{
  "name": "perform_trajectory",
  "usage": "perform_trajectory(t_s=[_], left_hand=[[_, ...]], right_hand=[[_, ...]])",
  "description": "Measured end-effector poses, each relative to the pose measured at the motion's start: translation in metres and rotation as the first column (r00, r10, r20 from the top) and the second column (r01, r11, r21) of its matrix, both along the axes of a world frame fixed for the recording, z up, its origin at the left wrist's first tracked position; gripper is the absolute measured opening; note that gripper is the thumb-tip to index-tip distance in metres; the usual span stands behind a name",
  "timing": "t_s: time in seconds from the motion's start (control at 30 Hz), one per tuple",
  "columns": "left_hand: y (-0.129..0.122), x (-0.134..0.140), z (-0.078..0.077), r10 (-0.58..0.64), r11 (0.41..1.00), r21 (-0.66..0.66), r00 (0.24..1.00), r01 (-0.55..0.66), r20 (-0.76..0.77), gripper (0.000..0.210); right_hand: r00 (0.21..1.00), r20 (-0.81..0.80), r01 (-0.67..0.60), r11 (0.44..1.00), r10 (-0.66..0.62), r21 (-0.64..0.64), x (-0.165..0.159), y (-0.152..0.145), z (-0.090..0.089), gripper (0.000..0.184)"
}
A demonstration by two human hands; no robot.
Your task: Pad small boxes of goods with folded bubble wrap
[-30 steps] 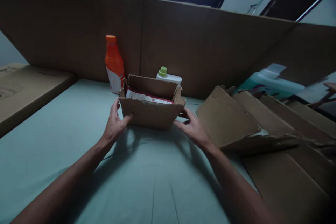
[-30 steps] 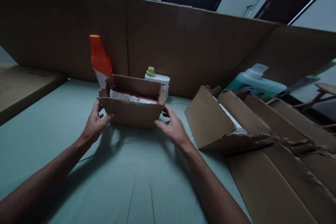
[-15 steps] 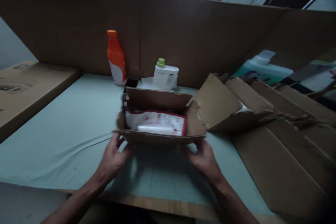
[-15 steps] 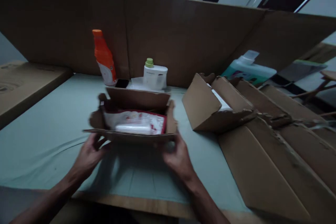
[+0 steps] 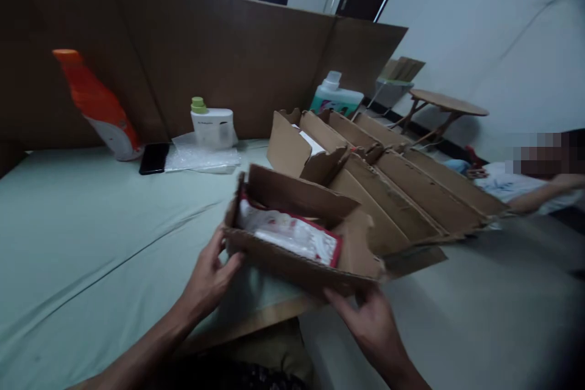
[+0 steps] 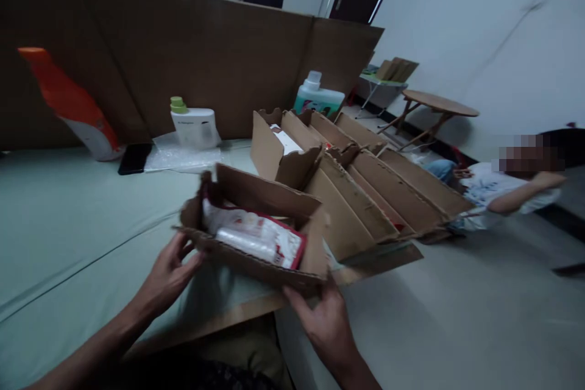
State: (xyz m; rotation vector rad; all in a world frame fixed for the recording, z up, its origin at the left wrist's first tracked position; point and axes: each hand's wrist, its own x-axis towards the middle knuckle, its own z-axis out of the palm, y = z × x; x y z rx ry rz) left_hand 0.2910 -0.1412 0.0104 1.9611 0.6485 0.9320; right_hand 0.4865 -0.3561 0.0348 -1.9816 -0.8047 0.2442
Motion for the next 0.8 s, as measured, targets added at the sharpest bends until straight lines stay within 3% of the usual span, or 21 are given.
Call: perform_trajectory(t_s=[0.1,0.2,0.27,0.33,0.43,0.53,0.67,0.8], left_hand=[[0.000,0.069,-0.004,-0.216,0.970,-0.102,0.976,0.219,0.038,0.050],[-0.012,0.118,-0.010,-0.196,0.969,-0.156,0.981,0.194,0.004,0.068],[-0.029,0.133,-0.018,-0.174,0.965,-0.199,0.985,0.170,-0.001,0.077],[-0.049,0.137,-0.029,-0.220,0.950,-0.220,0.975,0.220,0.027,0.079],[-0.070,0.139,-0.041,-0.280,0.931,-0.232,0.959,0.283,0.043,0.084],[-0.069,0.150,-0.042,-0.330,0.914,-0.243,0.944,0.324,0.017,0.090],[-0.053,0.165,-0.038,-0.381,0.896,-0.246,0.925,0.369,-0.001,0.091],[-0.047,0.145,-0.040,-0.428,0.891,-0.201,0.901,0.407,-0.072,0.083]], right_hand=[[0.973,0.001,0.230,0.970,-0.230,0.080,0.010,-0.057,-0.021,0.045],[0.957,-0.065,0.290,0.949,-0.284,0.124,0.009,-0.092,-0.048,0.057],[0.959,-0.113,0.273,0.956,-0.261,0.109,0.006,-0.103,-0.068,0.059],[0.965,-0.138,0.239,0.966,-0.224,0.103,0.003,-0.104,-0.085,0.059],[0.971,-0.130,0.218,0.964,-0.199,0.155,0.002,-0.093,-0.099,0.060],[0.984,-0.091,0.171,0.965,-0.156,0.200,0.008,-0.074,-0.100,0.063],[0.994,-0.014,0.106,0.980,-0.105,0.166,0.020,-0.048,-0.089,0.052],[0.987,0.103,0.115,0.991,-0.121,0.070,0.037,-0.046,-0.068,0.034]])
